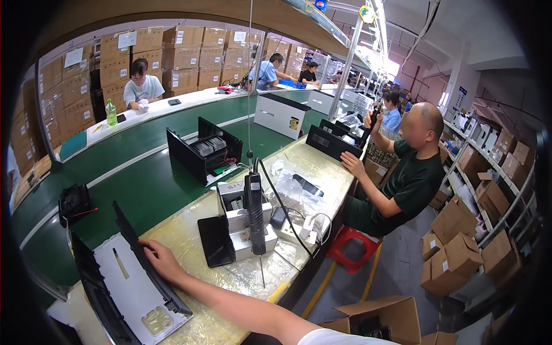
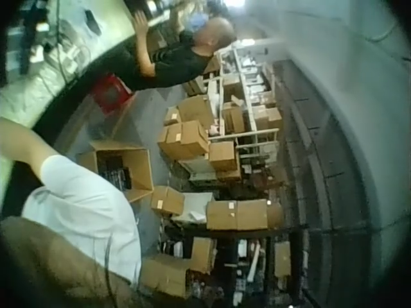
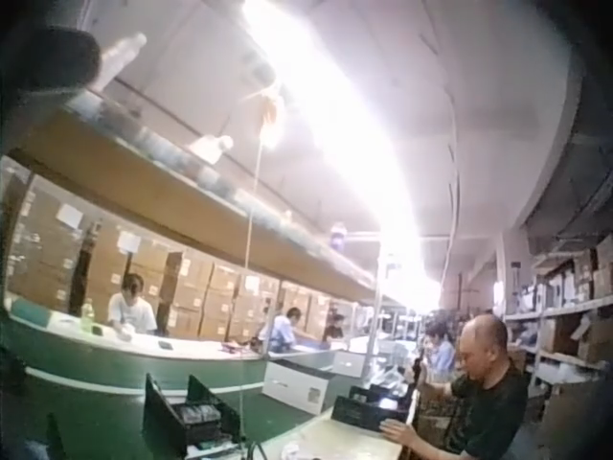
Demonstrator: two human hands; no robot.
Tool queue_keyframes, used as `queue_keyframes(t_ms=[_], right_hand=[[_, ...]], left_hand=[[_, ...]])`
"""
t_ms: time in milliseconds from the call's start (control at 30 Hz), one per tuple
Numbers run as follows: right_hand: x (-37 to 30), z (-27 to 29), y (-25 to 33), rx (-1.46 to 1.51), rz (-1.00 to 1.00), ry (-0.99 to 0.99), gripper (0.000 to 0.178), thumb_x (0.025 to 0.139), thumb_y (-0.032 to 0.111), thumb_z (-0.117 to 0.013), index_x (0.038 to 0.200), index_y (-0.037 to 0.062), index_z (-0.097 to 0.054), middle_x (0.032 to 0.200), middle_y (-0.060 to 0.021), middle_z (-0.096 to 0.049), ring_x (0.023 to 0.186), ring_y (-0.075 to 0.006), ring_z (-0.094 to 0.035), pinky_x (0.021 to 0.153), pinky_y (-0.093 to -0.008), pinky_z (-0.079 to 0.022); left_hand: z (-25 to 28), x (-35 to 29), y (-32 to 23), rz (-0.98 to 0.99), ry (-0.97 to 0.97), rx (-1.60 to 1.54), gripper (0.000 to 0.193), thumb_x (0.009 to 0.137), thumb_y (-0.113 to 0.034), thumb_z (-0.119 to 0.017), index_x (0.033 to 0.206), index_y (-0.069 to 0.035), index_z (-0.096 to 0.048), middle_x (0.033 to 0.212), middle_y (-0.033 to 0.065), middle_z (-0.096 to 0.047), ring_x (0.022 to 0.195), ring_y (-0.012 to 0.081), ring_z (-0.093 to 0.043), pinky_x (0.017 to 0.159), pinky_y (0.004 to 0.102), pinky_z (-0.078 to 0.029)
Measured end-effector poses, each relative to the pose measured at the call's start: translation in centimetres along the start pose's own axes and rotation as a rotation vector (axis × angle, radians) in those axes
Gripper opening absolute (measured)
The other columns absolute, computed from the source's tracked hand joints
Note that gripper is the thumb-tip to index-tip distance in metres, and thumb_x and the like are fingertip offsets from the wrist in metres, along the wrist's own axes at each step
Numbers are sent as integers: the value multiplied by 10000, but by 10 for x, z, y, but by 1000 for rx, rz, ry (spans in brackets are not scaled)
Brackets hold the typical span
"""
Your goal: Assemble electronic modules into a chassis using an electric screwdriver.
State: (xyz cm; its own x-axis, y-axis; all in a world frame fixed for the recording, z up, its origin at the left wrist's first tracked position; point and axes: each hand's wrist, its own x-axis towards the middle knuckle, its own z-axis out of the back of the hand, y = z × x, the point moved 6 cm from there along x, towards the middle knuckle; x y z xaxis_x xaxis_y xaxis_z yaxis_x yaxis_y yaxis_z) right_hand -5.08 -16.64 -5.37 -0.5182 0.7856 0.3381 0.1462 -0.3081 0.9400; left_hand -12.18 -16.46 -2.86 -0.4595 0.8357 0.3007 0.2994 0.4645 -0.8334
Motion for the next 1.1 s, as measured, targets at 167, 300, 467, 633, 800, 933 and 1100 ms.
queue_keyframes(t_ms=[167,300,467,633,800,933,1100], right_hand=[[-4,-10,11,42,56,91,482,1073,244,-458,1494,10,-463,1527,-174,-488,1429,-271,-442,1187,-353,-314],[-6,-18,17,110,56,127,521,1084,290,-421,1527,18,-394,1571,-156,-409,1467,-257,-356,1208,-351,-252],[-7,-30,20,226,60,192,591,1102,367,-358,1581,30,-280,1643,-126,-279,1531,-234,-212,1243,-347,-148],[-4,-39,12,289,57,230,637,1113,413,-318,1616,39,-205,1689,-107,-192,1569,-220,-120,1264,-344,-84],[-3,-41,2,282,25,235,641,1114,412,-304,1622,45,-174,1699,-103,-150,1574,-220,-90,1265,-346,-71],[-5,-42,13,274,29,244,652,1111,426,-302,1628,59,-154,1706,-101,-114,1577,-225,-62,1266,-354,-58],[-14,-44,50,254,111,283,678,1097,465,-322,1637,95,-145,1715,-105,-47,1582,-248,-17,1265,-400,-40]], left_hand=[[1,0,2,21,12,2,311,1038,-302,-503,1130,-50,-660,921,-25,-635,817,104,-571,700,278,-489],[0,0,4,39,25,2,308,1037,-301,-504,1127,-51,-659,918,-26,-632,814,102,-568,697,277,-486],[0,1,5,58,41,4,304,1037,-300,-505,1123,-52,-659,914,-27,-628,810,99,-564,695,275,-484],[-6,3,8,76,60,1,300,1036,-299,-507,1119,-54,-659,910,-28,-624,807,97,-560,692,273,-481],[-13,4,12,99,80,-1,297,1036,-298,-508,1115,-55,-659,907,-29,-620,803,94,-556,689,272,-478],[-17,4,16,117,95,-2,294,1036,-297,-509,1112,-56,-659,904,-30,-616,800,92,-552,686,270,-476],[-20,5,20,135,106,0,290,1035,-296,-510,1108,-58,-659,900,-31,-612,797,90,-548,684,268,-473]])
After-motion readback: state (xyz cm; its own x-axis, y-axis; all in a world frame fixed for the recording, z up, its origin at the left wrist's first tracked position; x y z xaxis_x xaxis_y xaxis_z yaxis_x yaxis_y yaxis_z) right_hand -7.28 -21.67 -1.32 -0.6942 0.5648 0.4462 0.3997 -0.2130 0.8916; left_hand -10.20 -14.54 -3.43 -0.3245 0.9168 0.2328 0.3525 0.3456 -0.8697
